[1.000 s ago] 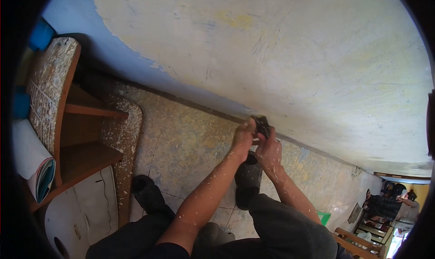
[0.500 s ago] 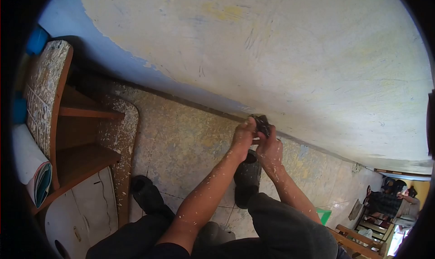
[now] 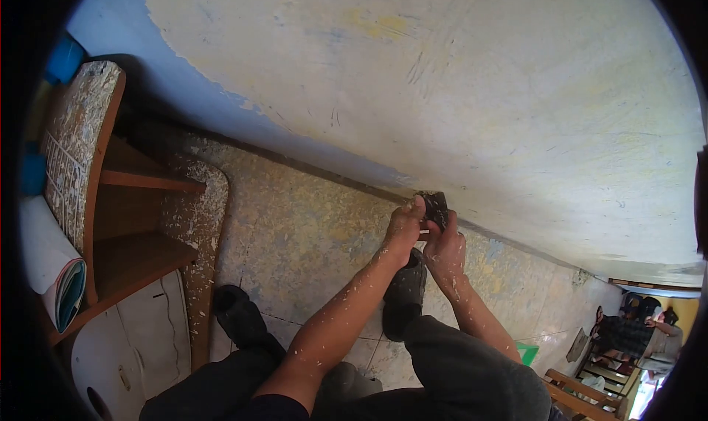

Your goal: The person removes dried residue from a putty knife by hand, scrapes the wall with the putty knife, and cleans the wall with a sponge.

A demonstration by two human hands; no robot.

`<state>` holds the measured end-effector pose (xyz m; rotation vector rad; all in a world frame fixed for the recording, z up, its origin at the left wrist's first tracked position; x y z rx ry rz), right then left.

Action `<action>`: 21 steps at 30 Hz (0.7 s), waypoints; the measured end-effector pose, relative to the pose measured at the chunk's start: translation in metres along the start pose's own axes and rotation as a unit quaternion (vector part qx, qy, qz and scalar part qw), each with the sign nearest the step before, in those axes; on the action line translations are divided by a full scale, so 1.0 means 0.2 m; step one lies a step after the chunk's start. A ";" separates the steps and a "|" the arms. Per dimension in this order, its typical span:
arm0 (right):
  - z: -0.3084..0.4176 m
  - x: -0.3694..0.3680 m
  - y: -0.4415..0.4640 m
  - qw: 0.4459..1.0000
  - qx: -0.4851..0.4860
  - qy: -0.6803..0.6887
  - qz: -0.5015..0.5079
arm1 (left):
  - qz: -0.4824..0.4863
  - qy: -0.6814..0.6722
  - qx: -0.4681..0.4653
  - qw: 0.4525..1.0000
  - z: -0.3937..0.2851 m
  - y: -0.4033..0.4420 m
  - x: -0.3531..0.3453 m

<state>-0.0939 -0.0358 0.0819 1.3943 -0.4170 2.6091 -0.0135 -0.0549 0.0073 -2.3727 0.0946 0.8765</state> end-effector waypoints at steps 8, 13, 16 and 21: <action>0.20 0.01 0.03 0.999 0.044 -0.018 -0.007 | -0.041 -0.040 -0.065 0.996 -0.25 -0.08 0.01; 0.09 0.00 0.02 1.000 0.021 0.010 -0.002 | -0.023 -0.020 -0.045 0.999 -0.17 -0.07 0.00; 0.22 0.02 0.03 0.998 0.055 0.035 -0.022 | -0.031 -0.045 -0.075 0.996 -0.30 -0.11 0.02; 0.23 0.04 0.02 0.999 0.040 -0.033 -0.009 | -0.037 -0.065 -0.069 0.995 -0.28 -0.08 0.01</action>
Point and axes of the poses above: each hand's wrist, its own y-axis towards the middle knuckle, its own x-axis out of the back of the hand, z = x × y, the point moved 6 cm from there along y, towards the middle knuckle, and after that the axes turned 9 degrees about -x, right-handed, at the moved point
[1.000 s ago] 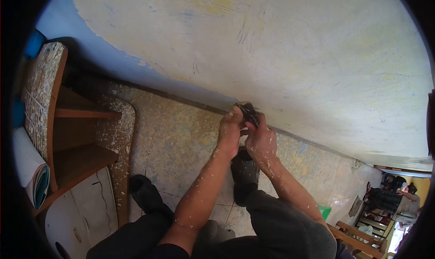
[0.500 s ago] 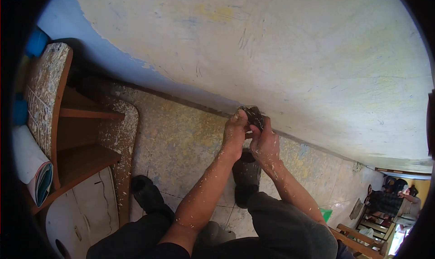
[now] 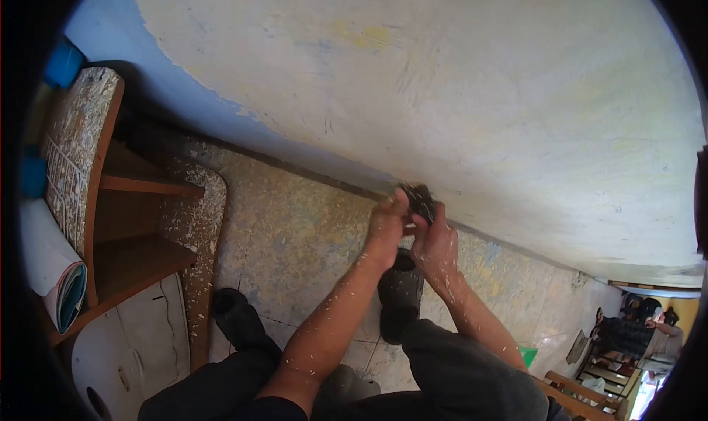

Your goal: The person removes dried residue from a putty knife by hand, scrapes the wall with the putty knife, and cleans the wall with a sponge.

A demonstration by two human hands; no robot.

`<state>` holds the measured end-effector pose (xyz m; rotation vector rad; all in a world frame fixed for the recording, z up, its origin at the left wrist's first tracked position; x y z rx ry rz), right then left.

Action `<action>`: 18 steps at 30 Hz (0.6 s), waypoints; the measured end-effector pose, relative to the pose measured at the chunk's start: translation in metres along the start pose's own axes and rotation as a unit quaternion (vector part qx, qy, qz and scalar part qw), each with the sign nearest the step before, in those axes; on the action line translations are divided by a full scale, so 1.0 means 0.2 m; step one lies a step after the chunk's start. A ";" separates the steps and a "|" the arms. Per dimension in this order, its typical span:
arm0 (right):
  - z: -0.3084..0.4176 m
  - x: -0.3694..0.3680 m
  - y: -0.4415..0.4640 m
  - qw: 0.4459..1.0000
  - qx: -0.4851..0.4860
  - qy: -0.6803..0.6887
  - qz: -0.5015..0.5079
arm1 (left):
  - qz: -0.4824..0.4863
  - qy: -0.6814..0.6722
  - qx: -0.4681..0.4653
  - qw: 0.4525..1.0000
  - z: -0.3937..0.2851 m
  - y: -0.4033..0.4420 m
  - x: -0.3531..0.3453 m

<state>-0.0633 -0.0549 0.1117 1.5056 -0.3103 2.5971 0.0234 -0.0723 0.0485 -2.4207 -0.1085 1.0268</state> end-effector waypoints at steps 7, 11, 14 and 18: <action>-0.13 -0.04 -0.02 0.998 -0.046 0.022 0.019 | 0.036 0.029 0.055 0.997 0.14 -0.02 0.00; 0.06 -0.01 0.03 0.999 -0.008 -0.034 0.021 | 0.004 -0.032 0.011 0.999 -0.01 0.00 0.03; -0.06 -0.03 0.04 1.000 0.014 -0.019 0.016 | 0.001 -0.011 0.028 1.000 0.09 0.04 0.03; -0.15 -0.07 0.00 0.999 -0.026 0.036 0.026 | 0.014 0.011 0.086 0.996 0.20 0.02 0.04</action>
Point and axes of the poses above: each hand's wrist, its own y-axis towards the middle knuckle, its own x-axis out of the back of the hand, z = x × y, the point moved 6 cm from there along y, towards the middle knuckle, and after that the axes turned 9 degrees about -x, right-handed, at the moved point
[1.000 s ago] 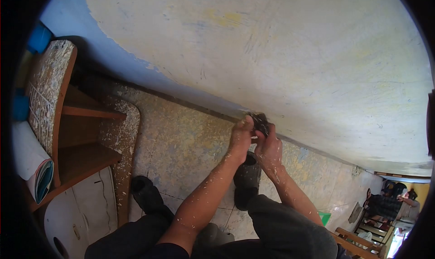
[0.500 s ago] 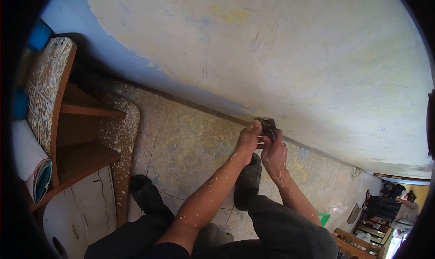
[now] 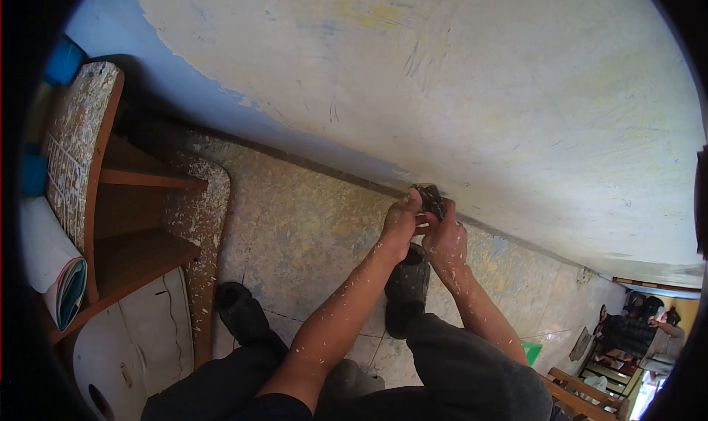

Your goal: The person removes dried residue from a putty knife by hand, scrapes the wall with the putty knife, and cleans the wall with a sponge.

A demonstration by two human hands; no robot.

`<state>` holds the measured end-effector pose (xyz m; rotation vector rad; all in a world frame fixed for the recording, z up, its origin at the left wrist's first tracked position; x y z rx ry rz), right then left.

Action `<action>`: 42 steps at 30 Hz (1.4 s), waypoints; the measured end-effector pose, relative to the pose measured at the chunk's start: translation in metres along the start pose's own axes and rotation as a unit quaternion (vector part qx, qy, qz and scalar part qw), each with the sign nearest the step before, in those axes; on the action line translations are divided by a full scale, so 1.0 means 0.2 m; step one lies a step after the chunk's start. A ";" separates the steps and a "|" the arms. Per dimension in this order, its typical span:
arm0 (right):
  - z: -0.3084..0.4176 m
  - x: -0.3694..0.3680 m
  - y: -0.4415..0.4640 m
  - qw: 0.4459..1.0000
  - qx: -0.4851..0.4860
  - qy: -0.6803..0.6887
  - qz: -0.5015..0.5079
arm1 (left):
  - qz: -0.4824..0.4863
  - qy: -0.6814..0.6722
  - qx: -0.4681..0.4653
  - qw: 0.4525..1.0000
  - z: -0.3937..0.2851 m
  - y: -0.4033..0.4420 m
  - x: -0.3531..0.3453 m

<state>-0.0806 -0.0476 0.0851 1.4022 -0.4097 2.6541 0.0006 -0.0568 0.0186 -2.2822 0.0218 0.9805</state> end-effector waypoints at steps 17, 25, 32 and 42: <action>0.13 -0.06 0.03 0.996 -0.023 -0.077 0.032 | -0.051 -0.063 -0.040 0.996 -0.07 0.02 0.10; -0.05 -0.04 -0.09 0.915 -0.093 0.248 0.303 | -0.062 -0.111 -0.014 0.992 0.07 -0.01 0.08; -0.06 -0.04 -0.20 0.845 -0.143 0.369 0.359 | 0.070 0.015 -0.031 0.997 0.02 -0.08 0.07; 0.02 0.04 -0.18 0.920 -0.140 0.246 0.271 | 0.037 0.080 -0.129 0.988 -0.06 -0.20 0.00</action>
Point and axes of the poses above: each hand's wrist, its own y-axis towards the middle knuckle, its own x-axis out of the back of the hand, z = x × y, the point moved 6 cm from there along y, towards the middle knuckle, and after that the axes turned 9 degrees about -x, right-handed, at the moved point
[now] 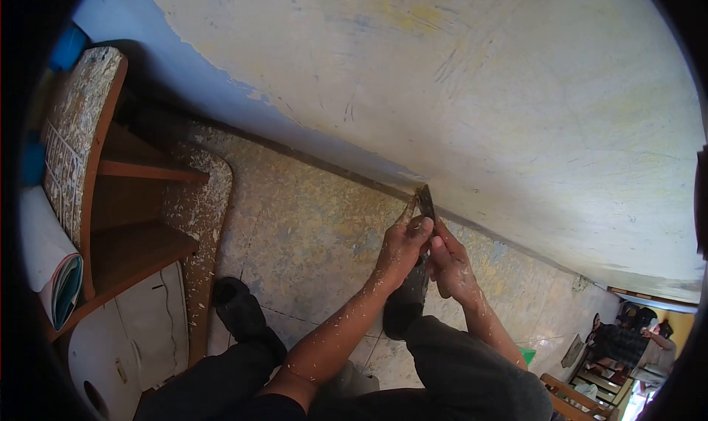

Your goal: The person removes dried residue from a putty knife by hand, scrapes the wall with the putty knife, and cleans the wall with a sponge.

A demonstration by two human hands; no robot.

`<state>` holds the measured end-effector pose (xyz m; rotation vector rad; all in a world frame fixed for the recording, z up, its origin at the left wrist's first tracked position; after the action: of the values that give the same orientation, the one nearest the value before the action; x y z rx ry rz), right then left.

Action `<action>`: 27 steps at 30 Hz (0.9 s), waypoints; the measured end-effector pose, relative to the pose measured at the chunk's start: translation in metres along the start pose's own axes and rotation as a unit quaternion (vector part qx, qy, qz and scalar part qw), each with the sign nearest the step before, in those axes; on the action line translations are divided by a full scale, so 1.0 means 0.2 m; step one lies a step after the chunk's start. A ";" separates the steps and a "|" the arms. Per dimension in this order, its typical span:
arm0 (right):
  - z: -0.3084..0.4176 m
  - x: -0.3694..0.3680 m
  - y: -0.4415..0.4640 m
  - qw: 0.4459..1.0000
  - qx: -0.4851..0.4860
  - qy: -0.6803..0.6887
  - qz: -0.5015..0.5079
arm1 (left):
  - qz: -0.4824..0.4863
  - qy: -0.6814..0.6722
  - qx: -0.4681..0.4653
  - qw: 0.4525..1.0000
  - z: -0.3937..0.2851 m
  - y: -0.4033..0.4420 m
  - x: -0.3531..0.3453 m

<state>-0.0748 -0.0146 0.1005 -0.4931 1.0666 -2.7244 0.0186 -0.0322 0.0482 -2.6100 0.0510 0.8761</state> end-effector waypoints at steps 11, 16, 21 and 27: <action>0.07 0.02 -0.09 0.976 -0.052 0.202 0.069 | 0.067 0.018 0.029 0.997 -0.13 -0.02 -0.07; 0.12 0.04 -0.08 0.996 -0.059 0.061 0.011 | -0.010 -0.003 -0.050 0.999 -0.10 -0.05 -0.07; 0.18 0.03 -0.15 0.996 -0.008 0.081 0.048 | -0.005 -0.053 -0.034 0.998 -0.14 -0.07 -0.13; 0.17 0.08 -0.23 0.992 -0.050 0.120 0.005 | -0.022 -0.034 -0.024 0.999 -0.19 -0.10 -0.22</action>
<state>-0.0795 -0.0079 0.1599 -0.1754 1.2616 -2.7837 0.0080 -0.0315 0.1084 -2.6122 -0.0461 0.9624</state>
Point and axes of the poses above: each hand's wrist, its own y-axis towards the middle knuckle, its own x-axis out of the back of the hand, z = x × y, the point moved 6 cm from there along y, towards the middle knuckle, and after that the axes turned 9 degrees about -x, right-handed, at the moved point
